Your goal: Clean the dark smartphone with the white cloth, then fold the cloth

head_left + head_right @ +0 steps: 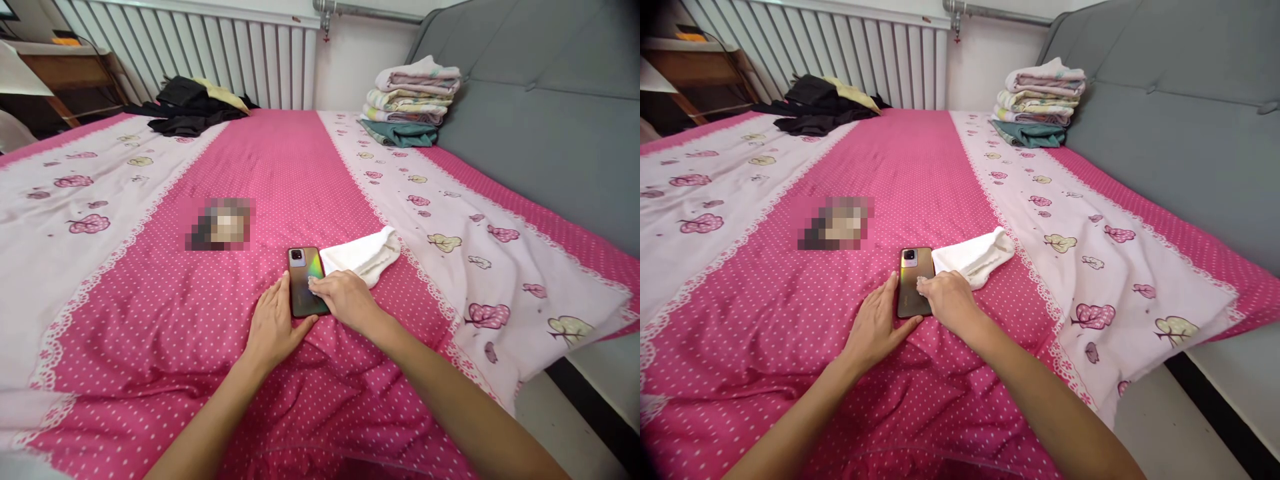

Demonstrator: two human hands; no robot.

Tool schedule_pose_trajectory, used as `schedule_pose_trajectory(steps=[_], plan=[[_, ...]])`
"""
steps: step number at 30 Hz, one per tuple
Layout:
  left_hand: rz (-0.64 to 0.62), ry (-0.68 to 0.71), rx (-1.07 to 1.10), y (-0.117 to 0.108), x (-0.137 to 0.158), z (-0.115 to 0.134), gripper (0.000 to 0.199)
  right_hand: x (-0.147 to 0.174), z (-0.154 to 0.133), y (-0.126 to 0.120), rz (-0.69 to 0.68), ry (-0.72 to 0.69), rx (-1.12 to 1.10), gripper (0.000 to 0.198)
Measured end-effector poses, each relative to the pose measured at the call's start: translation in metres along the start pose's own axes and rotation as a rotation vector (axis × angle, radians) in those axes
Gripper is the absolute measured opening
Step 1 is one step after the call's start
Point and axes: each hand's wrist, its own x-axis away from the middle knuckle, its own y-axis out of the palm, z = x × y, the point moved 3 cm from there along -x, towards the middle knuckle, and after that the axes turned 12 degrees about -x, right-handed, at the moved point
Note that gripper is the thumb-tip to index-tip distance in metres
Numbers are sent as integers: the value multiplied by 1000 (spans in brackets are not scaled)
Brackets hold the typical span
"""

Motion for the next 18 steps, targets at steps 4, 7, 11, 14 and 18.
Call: schedule_pose_trajectory(steps=[4,7,11,14,18], plan=[[-5,0,4,0,0,0,84,0,-1,-1,-11,11,3,32],[-1,-8,8,0,0,0,84,0,-1,-1,-24,20,5,30],[-3,-15,16,0,0,0,83,0,0,-1,-20,17,5,29],[-2,-9,19,-1,0,1,84,0,0,0,-9,0,-2,30],[-5,-5,10,-1,0,0,84,0,0,0,-1,-3,-2,31]])
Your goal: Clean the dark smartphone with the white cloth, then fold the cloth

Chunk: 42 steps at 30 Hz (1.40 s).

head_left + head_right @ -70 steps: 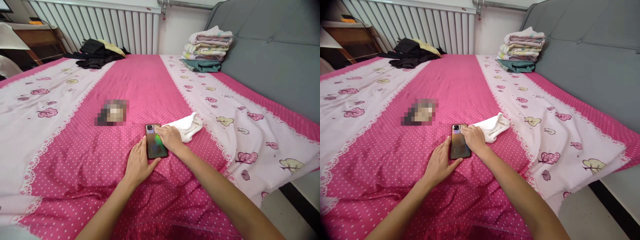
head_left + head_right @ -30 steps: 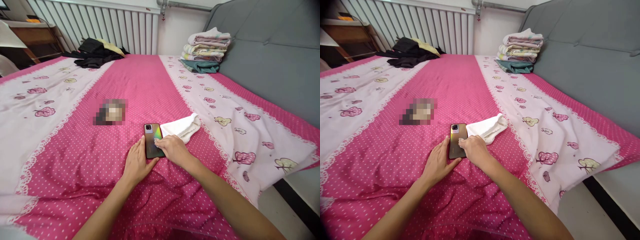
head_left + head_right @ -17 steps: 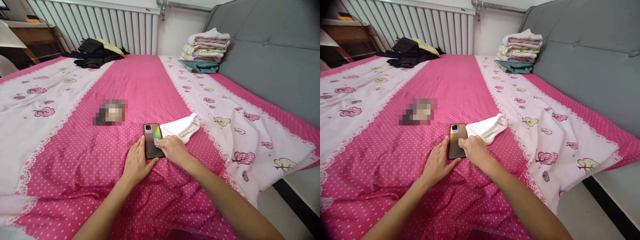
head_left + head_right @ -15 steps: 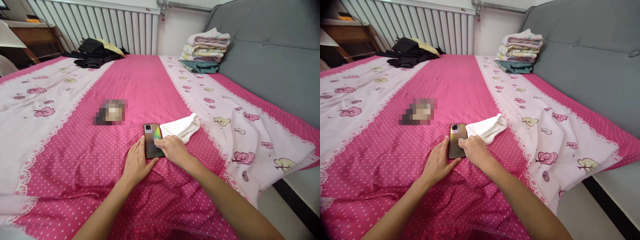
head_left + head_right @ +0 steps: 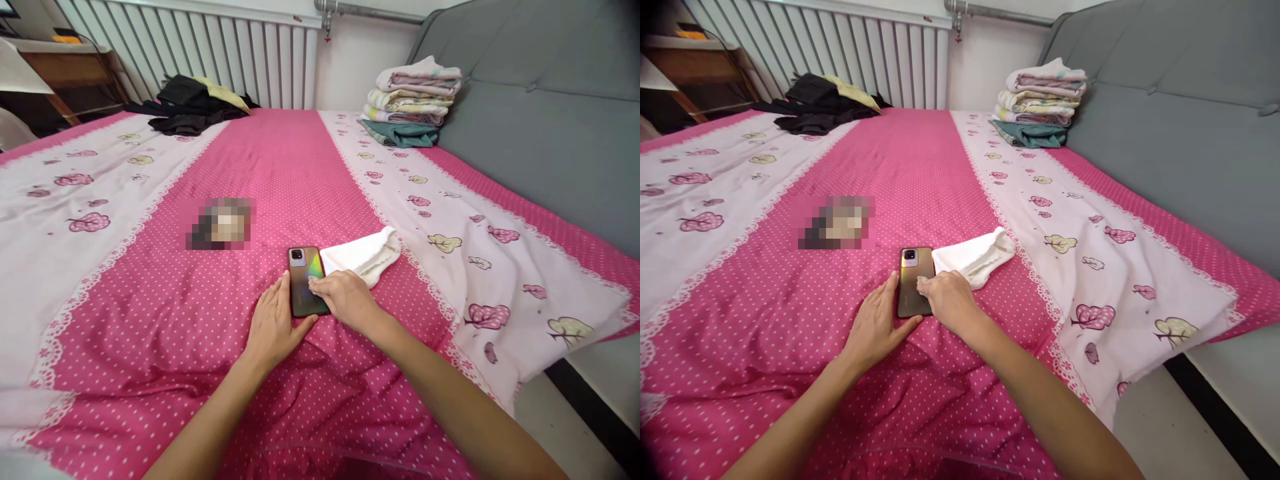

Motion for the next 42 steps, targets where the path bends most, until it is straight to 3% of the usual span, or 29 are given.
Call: schedule_pose_trajectory(steps=[42], plan=[[3,7,-7,0,0,0,85,-1,-3,-3,-32,26,8,34]])
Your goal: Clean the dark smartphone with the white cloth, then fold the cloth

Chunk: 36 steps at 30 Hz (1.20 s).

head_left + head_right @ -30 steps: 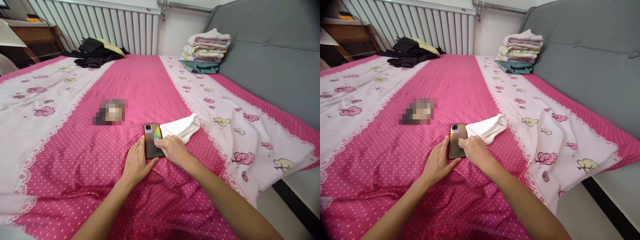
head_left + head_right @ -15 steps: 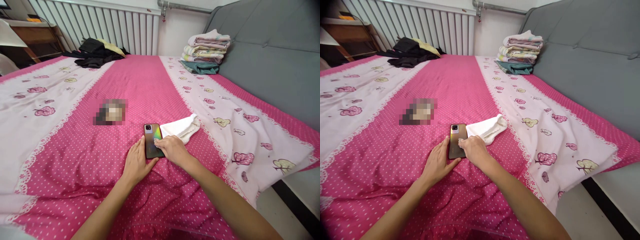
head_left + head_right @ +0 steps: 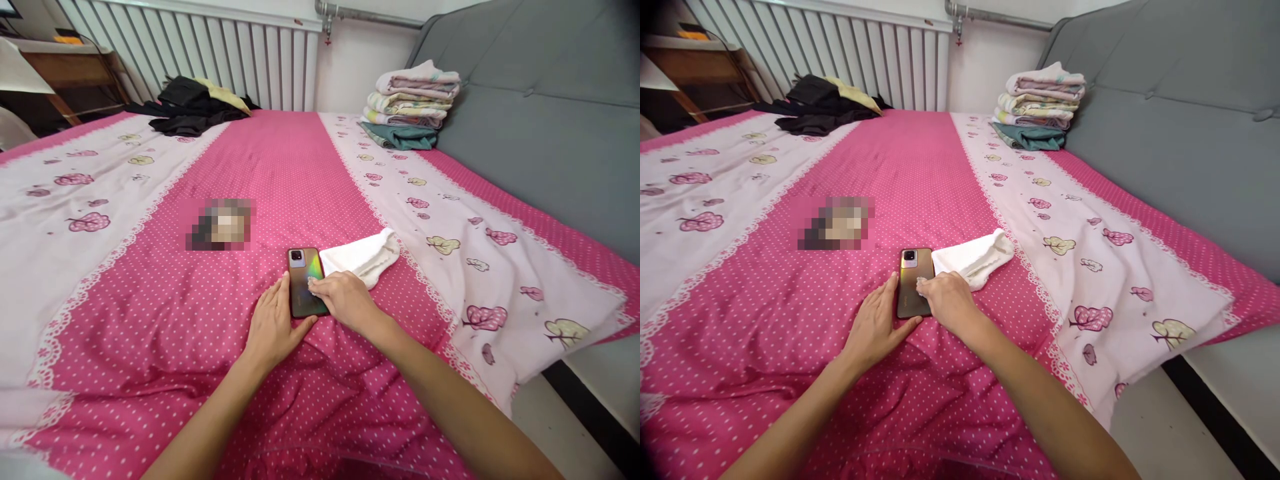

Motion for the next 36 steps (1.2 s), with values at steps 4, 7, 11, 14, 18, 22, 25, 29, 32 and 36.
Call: schedule_pose_trajectory(steps=[4,7,11,14,18,22,25,29,32,36], plan=[[-4,-4,-3,0,0,0,85,0,0,0,3,-7,-4,33],[-7,-1,-8,0,0,0,85,0,0,1,14,-12,-7,33],[-4,-3,-16,0,0,0,85,0,1,1,7,-15,-6,34],[2,-3,-19,0,0,0,84,0,1,1,6,-13,-8,34],[3,1,-27,1,0,0,84,0,2,1,14,-17,-12,36],[3,4,-33,1,0,0,84,0,2,2,2,-14,-10,33],[8,5,-31,1,0,0,83,0,2,1,2,-9,-6,32],[8,-1,-17,1,0,0,84,0,1,1,3,-11,-7,32],[6,-3,-17,1,0,0,84,0,1,2,3,-11,-7,33],[5,-1,-17,1,0,0,85,0,1,2,0,-4,-4,33]])
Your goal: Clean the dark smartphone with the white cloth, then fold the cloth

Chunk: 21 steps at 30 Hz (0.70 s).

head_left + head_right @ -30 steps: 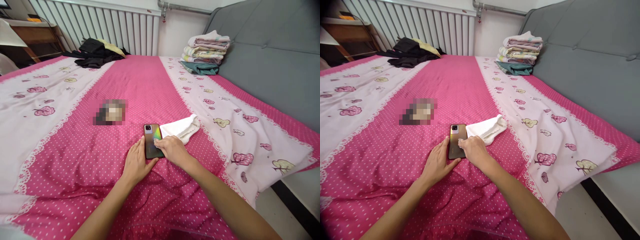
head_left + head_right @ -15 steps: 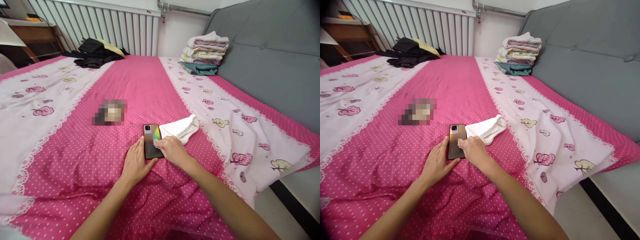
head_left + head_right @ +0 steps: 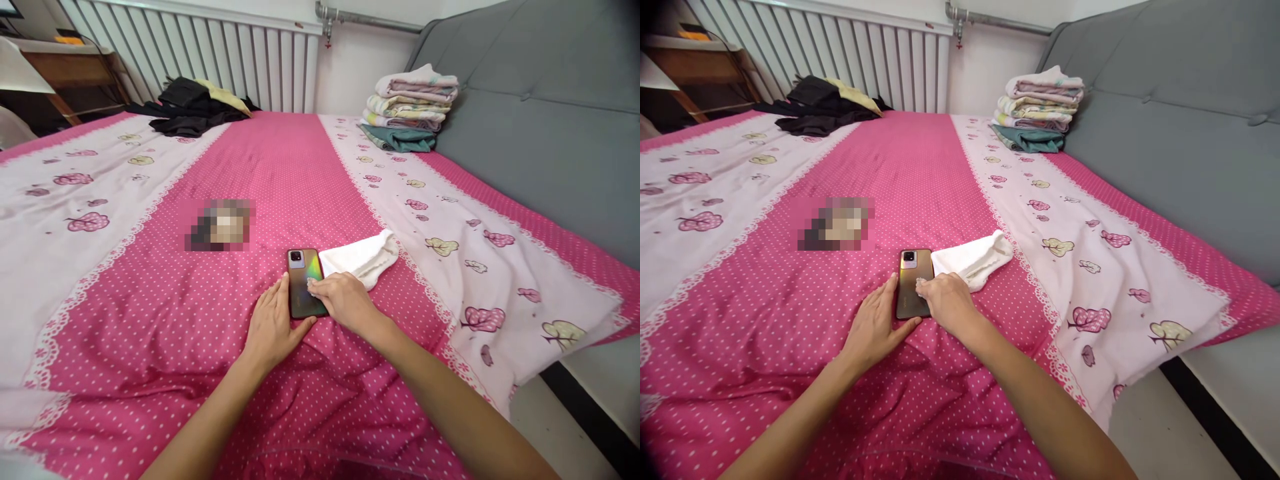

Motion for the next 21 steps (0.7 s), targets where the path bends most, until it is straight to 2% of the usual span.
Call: schedule_pose_trajectory(steps=[21], plan=[[-1,0,1,-1,0,0,85,0,1,1,9,-24,0,32]])
